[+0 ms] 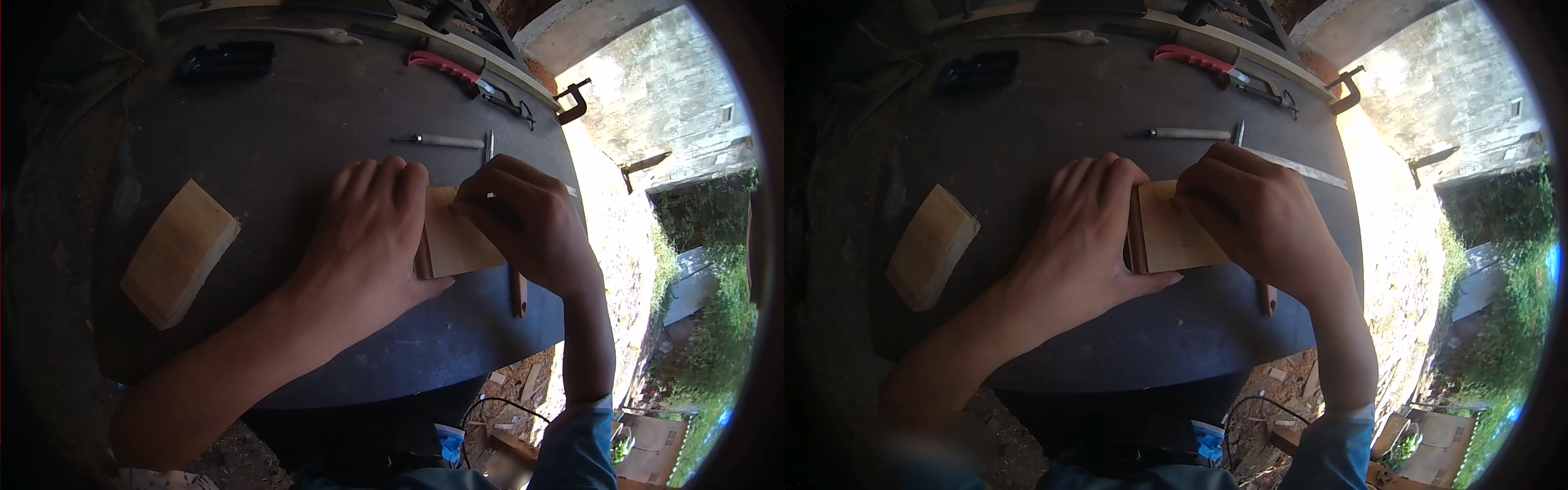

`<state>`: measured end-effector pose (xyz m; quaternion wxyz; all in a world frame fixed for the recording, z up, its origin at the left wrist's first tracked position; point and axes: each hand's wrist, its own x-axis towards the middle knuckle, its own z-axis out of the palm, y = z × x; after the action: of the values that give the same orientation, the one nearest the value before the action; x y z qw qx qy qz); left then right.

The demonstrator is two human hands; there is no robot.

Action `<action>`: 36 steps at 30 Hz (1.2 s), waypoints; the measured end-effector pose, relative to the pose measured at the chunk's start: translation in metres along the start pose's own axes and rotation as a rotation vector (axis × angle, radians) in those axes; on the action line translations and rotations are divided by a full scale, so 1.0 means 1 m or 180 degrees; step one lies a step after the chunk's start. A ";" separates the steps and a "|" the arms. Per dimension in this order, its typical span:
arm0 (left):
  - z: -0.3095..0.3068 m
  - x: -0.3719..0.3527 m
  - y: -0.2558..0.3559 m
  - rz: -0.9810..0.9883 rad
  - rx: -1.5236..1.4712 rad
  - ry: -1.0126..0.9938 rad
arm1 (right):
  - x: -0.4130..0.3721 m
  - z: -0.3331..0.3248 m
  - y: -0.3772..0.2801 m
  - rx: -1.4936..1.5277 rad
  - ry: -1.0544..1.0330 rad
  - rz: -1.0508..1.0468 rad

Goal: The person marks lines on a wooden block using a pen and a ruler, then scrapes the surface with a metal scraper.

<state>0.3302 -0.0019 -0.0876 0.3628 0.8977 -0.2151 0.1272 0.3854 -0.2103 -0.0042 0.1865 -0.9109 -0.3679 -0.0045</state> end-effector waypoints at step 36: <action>0.000 -0.001 0.004 -0.0016 0.0111 0.0056 | -0.007 0.012 -0.021 0.0408 0.0360 0.1066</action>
<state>0.3274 -0.0041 -0.0854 0.3493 0.9033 -0.2074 0.1379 0.3644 -0.1974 -0.0099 0.2628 -0.9440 -0.1996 -0.0011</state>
